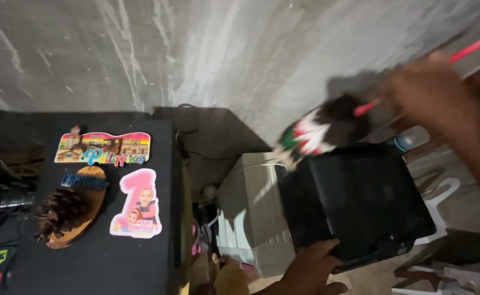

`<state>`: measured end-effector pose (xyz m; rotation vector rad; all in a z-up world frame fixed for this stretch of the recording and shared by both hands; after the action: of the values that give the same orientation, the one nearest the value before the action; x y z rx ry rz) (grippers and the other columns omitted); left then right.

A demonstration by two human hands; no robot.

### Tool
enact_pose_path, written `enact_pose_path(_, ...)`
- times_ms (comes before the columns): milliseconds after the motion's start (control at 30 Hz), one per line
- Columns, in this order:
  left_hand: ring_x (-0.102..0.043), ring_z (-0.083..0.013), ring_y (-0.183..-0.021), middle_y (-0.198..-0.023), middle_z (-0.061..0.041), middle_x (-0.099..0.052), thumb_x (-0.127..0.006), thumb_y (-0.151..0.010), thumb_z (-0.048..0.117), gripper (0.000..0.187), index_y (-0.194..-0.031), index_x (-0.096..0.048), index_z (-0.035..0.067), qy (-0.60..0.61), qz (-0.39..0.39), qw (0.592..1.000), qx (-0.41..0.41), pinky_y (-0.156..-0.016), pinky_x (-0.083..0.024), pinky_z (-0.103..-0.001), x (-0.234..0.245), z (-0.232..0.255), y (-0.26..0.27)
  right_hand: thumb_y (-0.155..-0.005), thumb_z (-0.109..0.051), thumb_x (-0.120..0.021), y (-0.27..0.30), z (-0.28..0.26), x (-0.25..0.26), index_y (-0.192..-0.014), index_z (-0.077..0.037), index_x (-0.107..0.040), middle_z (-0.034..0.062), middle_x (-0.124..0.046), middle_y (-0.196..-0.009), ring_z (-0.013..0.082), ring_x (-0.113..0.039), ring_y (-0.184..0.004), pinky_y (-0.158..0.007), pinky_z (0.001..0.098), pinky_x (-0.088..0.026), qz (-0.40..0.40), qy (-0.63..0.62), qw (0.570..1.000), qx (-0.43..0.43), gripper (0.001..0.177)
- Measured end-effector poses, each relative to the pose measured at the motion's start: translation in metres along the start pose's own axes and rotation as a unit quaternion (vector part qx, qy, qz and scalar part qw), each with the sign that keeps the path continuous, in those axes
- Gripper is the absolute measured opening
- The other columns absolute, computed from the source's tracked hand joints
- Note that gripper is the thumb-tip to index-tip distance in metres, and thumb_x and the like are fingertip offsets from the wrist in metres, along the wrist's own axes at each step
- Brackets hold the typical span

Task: Dusting a printer, a computer tower, and desk area with a colorful duster.

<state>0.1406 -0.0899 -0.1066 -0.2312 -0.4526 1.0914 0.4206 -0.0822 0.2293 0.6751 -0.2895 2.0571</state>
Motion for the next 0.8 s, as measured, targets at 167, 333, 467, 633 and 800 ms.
enact_pose_path(167,-0.035,-0.049,-0.154,-0.172,-0.028,-0.035,-0.07,-0.097,0.043,0.051,-0.124,-0.068,0.0,0.024,-0.025,0.999,0.015,-0.118,-0.033,-0.057,0.021,0.024,0.007,-0.096,-0.036,-0.063,0.01,-0.027,0.054,-0.113,-0.027,-0.079,0.0048,-0.074,-0.086,0.0211,-0.07,-0.069,-0.098,0.052,-0.047,0.015,-0.213,0.977,0.008,0.025)
enact_pose_path(333,-0.038,-0.049,-0.145,-0.166,-0.027,-0.037,-0.072,-0.094,0.039,0.054,-0.132,-0.066,0.001,0.063,0.004,0.997,0.042,-0.113,-0.035,-0.057,0.038,0.033,0.014,-0.108,-0.03,-0.054,0.037,-0.042,-0.025,-0.118,-0.016,-0.071,0.0167,-0.067,-0.081,0.0296,-0.065,-0.067,-0.069,0.0474,-0.055,-0.085,-0.348,0.933,-0.045,0.024)
enact_pose_path(467,-0.061,-0.0357,-0.126,-0.134,-0.02,-0.066,-0.072,-0.093,0.036,0.046,-0.127,-0.069,0.005,0.064,0.062,0.994,0.059,-0.105,-0.05,-0.044,0.038,-0.007,0.032,-0.101,-0.038,-0.058,0.126,-0.125,-0.102,-0.108,-0.014,-0.067,0.0099,-0.065,-0.079,0.0235,-0.058,-0.063,-0.055,0.0404,-0.049,-0.145,-0.541,0.822,-0.104,0.027)
enact_pose_path(633,-0.065,-0.0191,-0.112,-0.122,-0.004,-0.071,-0.076,-0.081,0.026,0.05,-0.128,-0.064,0.012,0.399,0.215,0.867,0.208,-0.098,-0.052,-0.033,0.014,-0.136,0.052,-0.097,-0.031,-0.066,0.277,-0.324,-0.269,-0.112,-0.008,-0.072,0.002,-0.073,-0.088,0.0131,-0.067,-0.071,-0.061,0.0319,-0.057,-0.165,-0.851,0.492,-0.085,0.028)
enact_pose_path(800,-0.072,-0.0254,-0.09,-0.099,-0.008,-0.074,-0.073,-0.078,0.019,0.032,-0.108,-0.068,0.011,0.545,0.453,0.6,0.372,-0.08,-0.061,-0.04,0.077,-0.102,0.081,-0.104,-0.03,-0.06,0.329,-0.439,-0.261,-0.123,-0.004,-0.068,0.0063,-0.056,-0.075,0.0124,-0.051,-0.057,-0.053,0.0287,-0.044,-0.302,-0.879,0.332,-0.163,0.033)
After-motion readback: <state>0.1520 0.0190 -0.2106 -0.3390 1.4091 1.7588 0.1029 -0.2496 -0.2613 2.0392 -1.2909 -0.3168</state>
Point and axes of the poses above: each hand's wrist, its own y-axis away from the middle knuckle, its own x-axis out of the back of the hand, z = x × y, the point moved 7 cm from there along -y, towards the middle knuckle
